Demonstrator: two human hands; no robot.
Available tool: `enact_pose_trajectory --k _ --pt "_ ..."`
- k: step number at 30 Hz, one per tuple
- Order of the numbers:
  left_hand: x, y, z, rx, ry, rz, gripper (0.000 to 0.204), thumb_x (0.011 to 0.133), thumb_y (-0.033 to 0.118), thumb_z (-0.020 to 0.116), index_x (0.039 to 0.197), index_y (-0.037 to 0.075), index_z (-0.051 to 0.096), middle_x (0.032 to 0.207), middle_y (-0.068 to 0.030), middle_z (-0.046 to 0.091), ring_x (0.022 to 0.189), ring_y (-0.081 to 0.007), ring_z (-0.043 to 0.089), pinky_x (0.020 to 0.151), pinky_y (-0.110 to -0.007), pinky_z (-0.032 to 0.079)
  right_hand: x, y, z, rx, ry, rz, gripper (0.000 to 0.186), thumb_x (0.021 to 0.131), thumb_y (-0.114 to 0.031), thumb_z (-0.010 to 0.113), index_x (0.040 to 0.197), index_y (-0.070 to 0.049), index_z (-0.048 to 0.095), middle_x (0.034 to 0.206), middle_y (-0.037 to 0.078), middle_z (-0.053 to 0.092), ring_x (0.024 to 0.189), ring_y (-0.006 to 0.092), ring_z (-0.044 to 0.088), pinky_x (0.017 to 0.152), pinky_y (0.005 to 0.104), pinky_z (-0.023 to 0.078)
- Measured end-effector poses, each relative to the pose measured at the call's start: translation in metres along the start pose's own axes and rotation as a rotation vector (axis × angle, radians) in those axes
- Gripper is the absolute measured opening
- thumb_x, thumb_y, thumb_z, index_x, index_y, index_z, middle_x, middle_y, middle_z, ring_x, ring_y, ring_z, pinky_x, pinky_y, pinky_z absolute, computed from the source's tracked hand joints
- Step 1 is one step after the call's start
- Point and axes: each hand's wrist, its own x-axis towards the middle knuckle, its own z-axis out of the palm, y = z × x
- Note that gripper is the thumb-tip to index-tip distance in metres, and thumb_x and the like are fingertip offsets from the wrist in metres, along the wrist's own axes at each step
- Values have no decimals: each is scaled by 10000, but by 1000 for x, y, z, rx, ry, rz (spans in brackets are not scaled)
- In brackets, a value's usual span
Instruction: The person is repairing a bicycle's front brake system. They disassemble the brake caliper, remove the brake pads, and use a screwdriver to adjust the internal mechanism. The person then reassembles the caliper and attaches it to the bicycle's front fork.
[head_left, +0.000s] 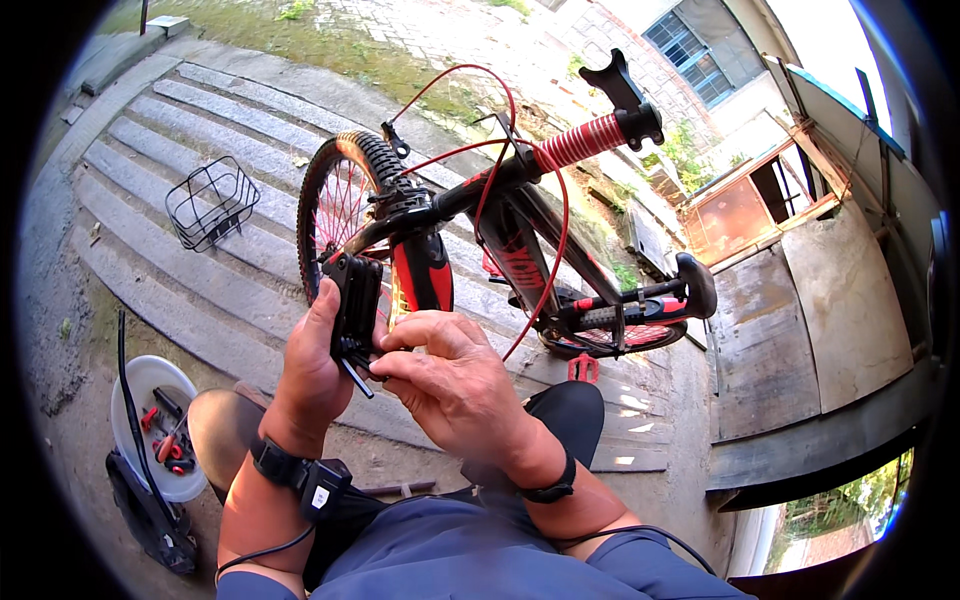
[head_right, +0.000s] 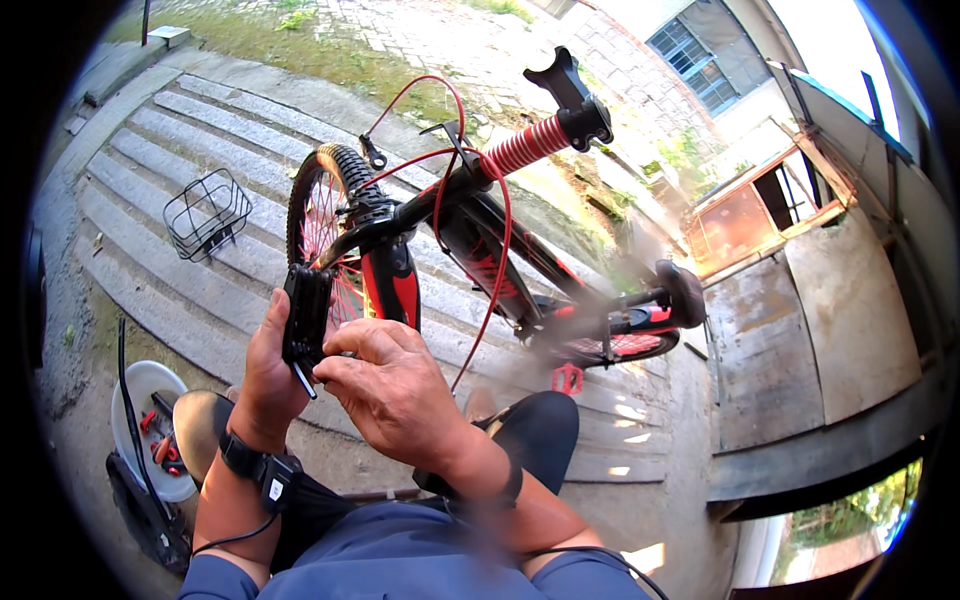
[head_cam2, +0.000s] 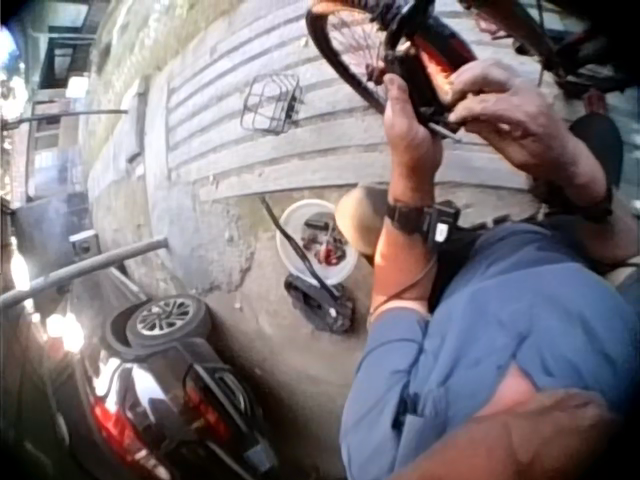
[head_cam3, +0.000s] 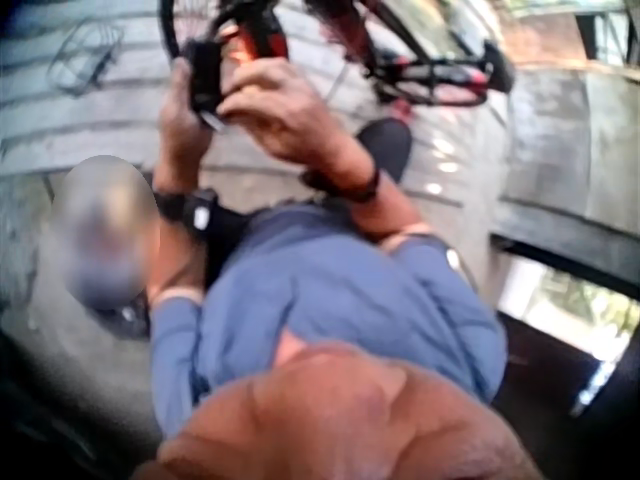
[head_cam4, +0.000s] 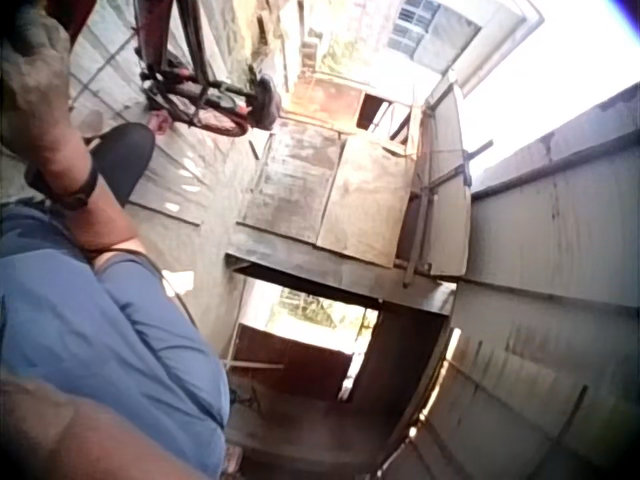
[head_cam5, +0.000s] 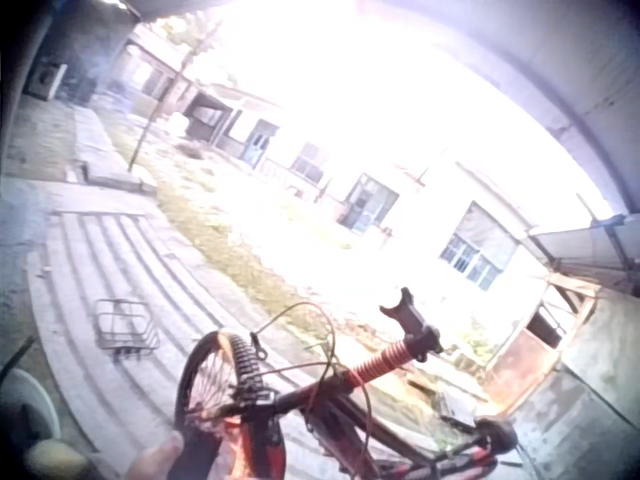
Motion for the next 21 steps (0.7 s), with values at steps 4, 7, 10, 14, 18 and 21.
enact_pose_trajectory --k 4,7,10,14,18,21 --pt "1 -1 -2 -17 -3 10 477 1055 471 387 1109 32 565 783 -71 611 704 -144 585 660 -280 482 -1 0 1 2 13 22 192 782 -73 745 965 -91 690 1055 67 638 1009 275 603 889 388 451" --pt "2 -4 -4 38 -13 27 512 1050 499 378 1151 43 587 783 -23 612 681 -110 576 596 -244 455 -2 1 3 -8 36 18 174 789 -85 735 956 -91 684 1055 73 629 991 279 597 879 390 447" --pt "1 -4 -1 26 1 41 536 1049 504 378 1177 27 586 778 -28 614 688 -114 577 618 -248 459 -3 2 5 -31 65 1 188 781 -88 744 956 -92 677 1058 69 630 985 276 598 874 390 448" --pt "1 -5 -1 -5 15 32 558 1046 510 383 1186 9 587 782 -33 618 699 -121 584 646 -255 468 -2 1 9 -71 121 -30 206 769 -87 751 956 -89 666 1068 71 631 979 282 605 873 393 450" --pt "1 -7 0 -37 44 42 568 1045 513 382 1180 1 588 789 -37 618 711 -127 587 671 -260 475 -1 2 13 -87 166 -41 195 764 -88 745 932 -80 648 1074 78 630 983 287 612 878 395 453" --pt "1 -9 -1 -59 35 42 569 1046 513 379 1175 0 588 799 -40 619 728 -130 590 692 -266 477 -3 4 19 -84 196 -29 183 757 -85 737 908 -77 634 1072 84 629 985 289 613 883 397 453"
